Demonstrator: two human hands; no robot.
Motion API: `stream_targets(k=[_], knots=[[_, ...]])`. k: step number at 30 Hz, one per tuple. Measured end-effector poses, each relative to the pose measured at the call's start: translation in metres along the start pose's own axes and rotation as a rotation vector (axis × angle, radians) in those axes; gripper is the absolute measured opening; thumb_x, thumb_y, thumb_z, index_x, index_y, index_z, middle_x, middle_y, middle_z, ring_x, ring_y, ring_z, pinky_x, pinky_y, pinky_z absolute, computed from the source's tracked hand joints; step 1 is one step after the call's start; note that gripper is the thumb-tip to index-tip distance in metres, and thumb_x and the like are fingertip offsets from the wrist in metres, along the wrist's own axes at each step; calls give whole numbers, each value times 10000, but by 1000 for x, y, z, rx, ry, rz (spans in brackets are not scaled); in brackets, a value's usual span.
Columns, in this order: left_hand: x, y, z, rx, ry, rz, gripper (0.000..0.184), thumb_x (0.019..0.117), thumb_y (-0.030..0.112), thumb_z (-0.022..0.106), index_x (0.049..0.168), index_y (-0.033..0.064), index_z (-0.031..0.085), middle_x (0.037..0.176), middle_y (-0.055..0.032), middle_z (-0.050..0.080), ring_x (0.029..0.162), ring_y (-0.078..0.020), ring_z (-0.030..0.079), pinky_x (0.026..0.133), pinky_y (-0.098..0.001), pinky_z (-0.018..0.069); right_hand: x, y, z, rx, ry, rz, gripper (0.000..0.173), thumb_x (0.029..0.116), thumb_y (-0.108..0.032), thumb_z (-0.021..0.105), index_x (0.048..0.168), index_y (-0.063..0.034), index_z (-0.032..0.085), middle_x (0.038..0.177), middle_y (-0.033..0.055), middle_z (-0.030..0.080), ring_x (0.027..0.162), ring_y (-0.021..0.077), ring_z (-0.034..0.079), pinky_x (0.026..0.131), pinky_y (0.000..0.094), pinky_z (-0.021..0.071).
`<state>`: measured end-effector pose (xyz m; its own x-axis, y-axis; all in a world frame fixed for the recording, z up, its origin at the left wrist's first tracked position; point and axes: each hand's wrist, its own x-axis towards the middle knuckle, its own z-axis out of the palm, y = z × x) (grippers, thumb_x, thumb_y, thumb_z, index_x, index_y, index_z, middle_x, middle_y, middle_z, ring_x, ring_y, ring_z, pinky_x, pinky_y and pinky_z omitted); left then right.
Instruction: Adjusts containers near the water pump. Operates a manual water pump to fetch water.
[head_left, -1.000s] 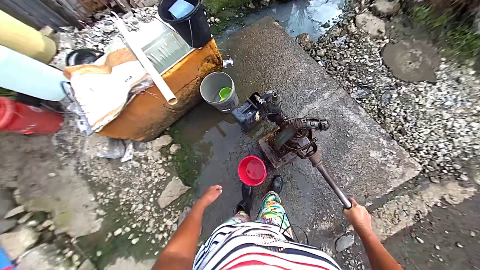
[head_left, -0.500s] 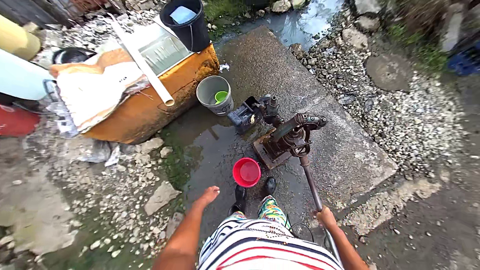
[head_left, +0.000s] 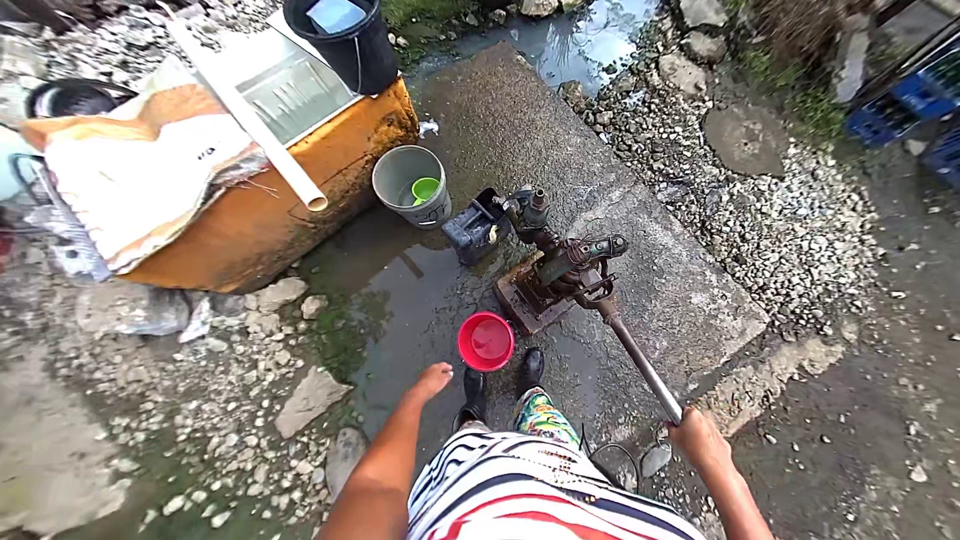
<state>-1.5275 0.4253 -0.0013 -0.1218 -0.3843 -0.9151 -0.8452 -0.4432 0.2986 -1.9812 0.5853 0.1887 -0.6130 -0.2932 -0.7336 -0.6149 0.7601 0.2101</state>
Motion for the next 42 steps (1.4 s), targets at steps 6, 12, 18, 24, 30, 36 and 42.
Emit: stream_targets(k=[6,12,18,24,30,36,42], knots=[[-12,3,-12,26,61,-72,391,1100,186,479,1442,7,541,1413,-235,582,1267,-348,602,1095,-479,449,120,34,40,-18,96,-73,435,914,-243,688,1320,-97,637,1142,243,720,1119,436,683,910,629,527],[-24,6,-13,15,91,-75,402,1104,190,474,1459,8,525,1432,-231,573,1295,-334,593,1121,-467,440,213,21,87,58,23,-109,415,930,-273,673,1317,-122,666,1237,230,699,1206,411,649,970,621,502],[-30,-4,-9,42,65,-31,403,1104,185,474,1463,7,522,1418,-234,584,1289,-335,595,1123,-462,433,218,-20,114,333,-283,-37,421,985,-137,666,1348,59,580,1315,293,625,1227,396,627,1045,541,488],[-15,-25,-3,-27,37,-64,402,1105,204,471,1460,26,530,1392,-231,595,1212,-338,627,1056,-478,471,108,11,113,236,-168,-56,416,990,-249,665,1320,-6,597,1158,241,706,1050,394,711,928,582,551],[7,-36,4,-57,-16,-88,397,1105,213,475,1456,34,530,1389,-230,589,1184,-341,628,1015,-497,485,-44,1,-43,-107,37,-36,549,999,-368,665,1411,-28,539,1224,281,680,1176,466,651,965,646,504],[16,-18,6,-107,-4,-69,394,1104,221,472,1462,66,533,1414,-194,587,1208,-319,628,1020,-490,488,-41,-22,-52,-118,-16,-12,451,994,-332,673,1264,26,625,1252,264,670,1216,431,635,985,620,500],[3,0,7,-108,17,-69,401,1104,209,480,1467,45,523,1431,-209,572,1244,-324,612,1042,-477,480,76,21,31,2,48,15,360,923,-269,687,1222,-69,689,1166,224,719,1144,405,679,919,616,529]])
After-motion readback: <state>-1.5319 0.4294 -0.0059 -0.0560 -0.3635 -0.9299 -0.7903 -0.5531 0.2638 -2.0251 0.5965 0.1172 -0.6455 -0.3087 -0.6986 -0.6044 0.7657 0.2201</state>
